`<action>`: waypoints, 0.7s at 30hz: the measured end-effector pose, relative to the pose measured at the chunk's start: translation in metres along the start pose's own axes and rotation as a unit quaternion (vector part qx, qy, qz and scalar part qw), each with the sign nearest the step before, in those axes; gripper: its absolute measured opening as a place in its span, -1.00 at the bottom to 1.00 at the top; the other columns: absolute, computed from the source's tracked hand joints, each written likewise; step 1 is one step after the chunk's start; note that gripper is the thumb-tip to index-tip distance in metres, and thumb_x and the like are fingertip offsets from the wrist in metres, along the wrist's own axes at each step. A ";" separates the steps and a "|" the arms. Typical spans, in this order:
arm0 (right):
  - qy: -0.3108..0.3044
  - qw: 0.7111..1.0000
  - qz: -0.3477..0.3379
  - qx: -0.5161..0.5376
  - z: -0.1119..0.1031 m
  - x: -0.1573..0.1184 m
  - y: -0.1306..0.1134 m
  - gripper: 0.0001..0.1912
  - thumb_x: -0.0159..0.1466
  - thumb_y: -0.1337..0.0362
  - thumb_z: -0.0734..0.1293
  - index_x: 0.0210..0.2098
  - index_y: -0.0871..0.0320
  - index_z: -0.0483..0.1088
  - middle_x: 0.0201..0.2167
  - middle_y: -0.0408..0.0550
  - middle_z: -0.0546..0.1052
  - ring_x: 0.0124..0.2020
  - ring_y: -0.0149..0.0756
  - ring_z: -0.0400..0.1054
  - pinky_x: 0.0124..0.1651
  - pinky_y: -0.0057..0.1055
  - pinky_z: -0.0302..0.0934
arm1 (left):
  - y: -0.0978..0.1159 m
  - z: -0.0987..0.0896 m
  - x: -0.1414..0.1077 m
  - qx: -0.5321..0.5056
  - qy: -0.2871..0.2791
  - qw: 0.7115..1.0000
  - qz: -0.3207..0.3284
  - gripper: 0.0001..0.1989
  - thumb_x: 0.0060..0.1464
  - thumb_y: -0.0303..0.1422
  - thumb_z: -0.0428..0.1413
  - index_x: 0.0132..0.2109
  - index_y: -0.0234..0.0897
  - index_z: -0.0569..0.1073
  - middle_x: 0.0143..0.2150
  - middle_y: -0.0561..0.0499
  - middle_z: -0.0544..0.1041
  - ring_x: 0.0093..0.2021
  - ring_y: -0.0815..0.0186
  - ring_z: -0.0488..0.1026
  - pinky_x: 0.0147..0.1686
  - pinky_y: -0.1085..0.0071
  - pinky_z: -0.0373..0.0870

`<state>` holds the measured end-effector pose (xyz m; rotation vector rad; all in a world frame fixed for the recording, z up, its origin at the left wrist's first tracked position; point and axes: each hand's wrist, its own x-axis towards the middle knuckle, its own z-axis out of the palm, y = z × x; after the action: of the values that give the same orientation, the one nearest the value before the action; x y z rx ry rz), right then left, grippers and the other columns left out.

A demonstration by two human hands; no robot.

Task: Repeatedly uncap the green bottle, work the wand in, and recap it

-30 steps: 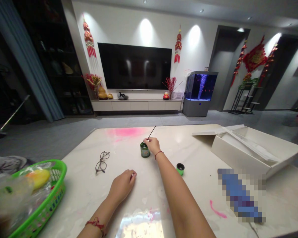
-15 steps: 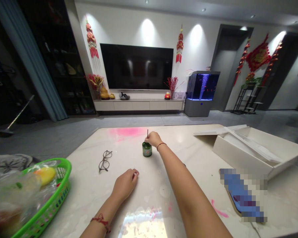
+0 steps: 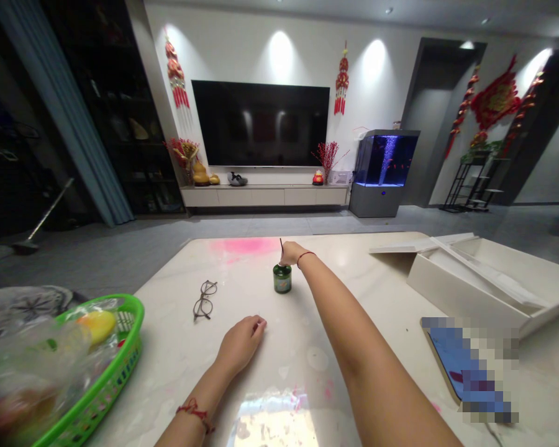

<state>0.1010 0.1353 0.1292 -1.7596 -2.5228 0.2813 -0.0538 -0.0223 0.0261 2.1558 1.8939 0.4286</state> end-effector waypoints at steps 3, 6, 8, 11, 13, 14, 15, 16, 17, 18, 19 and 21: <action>-0.016 0.999 -0.011 -0.027 -0.003 -0.001 -0.004 -0.85 -0.02 0.41 0.32 -0.48 0.34 0.52 -0.45 0.10 0.56 -0.40 -0.30 0.42 -0.42 -0.56 0.18 | 0.001 -0.001 0.000 -0.003 -0.002 1.000 0.001 -0.65 0.16 -0.24 -0.21 -0.27 -0.23 0.43 -0.24 -0.03 0.50 -0.26 0.30 0.41 -0.34 0.43 0.17; -0.010 0.999 -0.019 -0.044 -0.003 0.000 -0.008 -0.82 -0.06 0.44 0.33 -0.44 0.36 0.51 -0.39 0.17 0.55 -0.33 -0.22 0.42 -0.36 -0.52 0.20 | 0.001 -0.002 0.000 -0.004 -0.007 1.000 -0.003 -0.65 0.16 -0.23 -0.21 -0.28 -0.23 0.44 -0.25 -0.03 0.50 -0.26 0.30 0.41 -0.34 0.44 0.17; 0.005 0.999 -0.021 -0.047 -0.001 0.002 -0.009 -0.76 -0.06 0.44 0.33 -0.36 0.35 0.51 -0.31 0.20 0.54 -0.24 -0.17 0.41 -0.29 -0.49 0.21 | 0.002 -0.002 -0.001 -0.006 -0.008 1.000 -0.004 -0.66 0.16 -0.24 -0.20 -0.28 -0.23 0.44 -0.25 -0.03 0.50 -0.25 0.31 0.41 -0.33 0.44 0.17; 0.014 0.999 -0.020 -0.036 0.002 0.004 -0.007 -0.74 -0.03 0.41 0.33 -0.32 0.34 0.50 -0.27 0.19 0.53 -0.18 -0.16 0.39 -0.23 -0.49 0.21 | 0.001 -0.002 -0.001 -0.010 -0.006 1.000 -0.007 -0.66 0.15 -0.24 -0.20 -0.28 -0.23 0.44 -0.26 -0.03 0.50 -0.27 0.30 0.40 -0.34 0.44 0.17; -0.002 1.000 -0.014 -0.019 0.004 0.005 -0.004 -0.80 -0.01 0.39 0.32 -0.39 0.35 0.50 -0.33 0.18 0.54 -0.25 -0.20 0.42 -0.27 -0.50 0.22 | 0.001 -0.002 -0.001 -0.017 -0.008 1.000 -0.011 -0.65 0.15 -0.24 -0.21 -0.28 -0.23 0.44 -0.26 -0.03 0.50 -0.28 0.30 0.40 -0.35 0.44 0.17; -0.015 1.000 -0.011 -0.007 0.004 0.005 -0.002 -0.82 0.01 0.37 0.31 -0.42 0.35 0.50 -0.38 0.16 0.55 -0.31 -0.23 0.43 -0.30 -0.51 0.23 | 0.000 -0.002 -0.001 -0.021 -0.009 1.000 -0.014 -0.65 0.15 -0.24 -0.21 -0.29 -0.24 0.44 -0.25 -0.04 0.50 -0.28 0.31 0.40 -0.35 0.44 0.17; -0.030 0.999 -0.008 0.007 0.004 0.006 0.000 -0.83 0.02 0.36 0.31 -0.45 0.35 0.50 -0.42 0.13 0.55 -0.37 -0.28 0.43 -0.34 -0.53 0.24 | -0.001 -0.002 -0.001 -0.025 -0.009 1.000 -0.015 -0.65 0.15 -0.24 -0.21 -0.29 -0.24 0.44 -0.25 -0.04 0.50 -0.28 0.31 0.40 -0.35 0.44 0.17; -0.044 0.999 -0.006 0.022 0.004 0.006 0.001 -0.83 0.04 0.35 0.30 -0.46 0.34 0.49 -0.45 0.10 0.55 -0.42 -0.33 0.43 -0.37 -0.55 0.24 | -0.001 -0.002 -0.001 -0.029 -0.008 0.999 -0.016 -0.65 0.15 -0.24 -0.21 -0.28 -0.24 0.44 -0.24 -0.04 0.51 -0.27 0.31 0.41 -0.35 0.45 0.17; -0.058 0.998 -0.004 0.037 0.004 0.007 0.002 -0.82 0.06 0.33 0.29 -0.46 0.34 0.49 -0.47 0.07 0.55 -0.47 -0.37 0.41 -0.40 -0.56 0.25 | -0.002 -0.002 -0.002 -0.031 -0.006 0.999 -0.016 -0.66 0.15 -0.25 -0.20 -0.28 -0.24 0.44 -0.24 -0.04 0.51 -0.27 0.30 0.41 -0.35 0.45 0.18; -0.069 0.996 -0.001 0.051 0.003 0.008 0.003 -0.82 0.07 0.33 0.29 -0.45 0.34 0.49 -0.48 0.04 0.55 -0.50 -0.41 0.40 -0.43 -0.58 0.25 | -0.002 -0.002 -0.002 -0.033 -0.005 0.999 -0.016 -0.66 0.15 -0.25 -0.20 -0.28 -0.25 0.44 -0.23 -0.04 0.51 -0.27 0.30 0.41 -0.34 0.45 0.18; -0.077 0.995 0.001 0.062 0.003 0.009 0.003 -0.82 0.07 0.33 0.29 -0.46 0.34 0.48 -0.48 0.03 0.55 -0.52 -0.44 0.39 -0.45 -0.59 0.24 | -0.002 -0.002 -0.002 -0.035 -0.004 0.999 -0.015 -0.67 0.15 -0.25 -0.19 -0.28 -0.25 0.44 -0.23 -0.04 0.51 -0.26 0.30 0.41 -0.34 0.45 0.18; -0.086 0.993 0.009 0.078 0.003 0.010 0.003 -0.83 0.06 0.33 0.31 -0.47 0.35 0.47 -0.48 0.03 0.54 -0.52 -0.45 0.37 -0.47 -0.60 0.24 | -0.002 -0.002 -0.002 -0.034 -0.006 0.999 -0.014 -0.68 0.14 -0.26 -0.19 -0.28 -0.25 0.44 -0.23 -0.04 0.51 -0.25 0.29 0.41 -0.34 0.45 0.19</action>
<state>0.1003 0.1452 0.1248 -1.7681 -2.5177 0.6385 -0.0567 -0.0245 0.0269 2.0809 1.8737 0.4663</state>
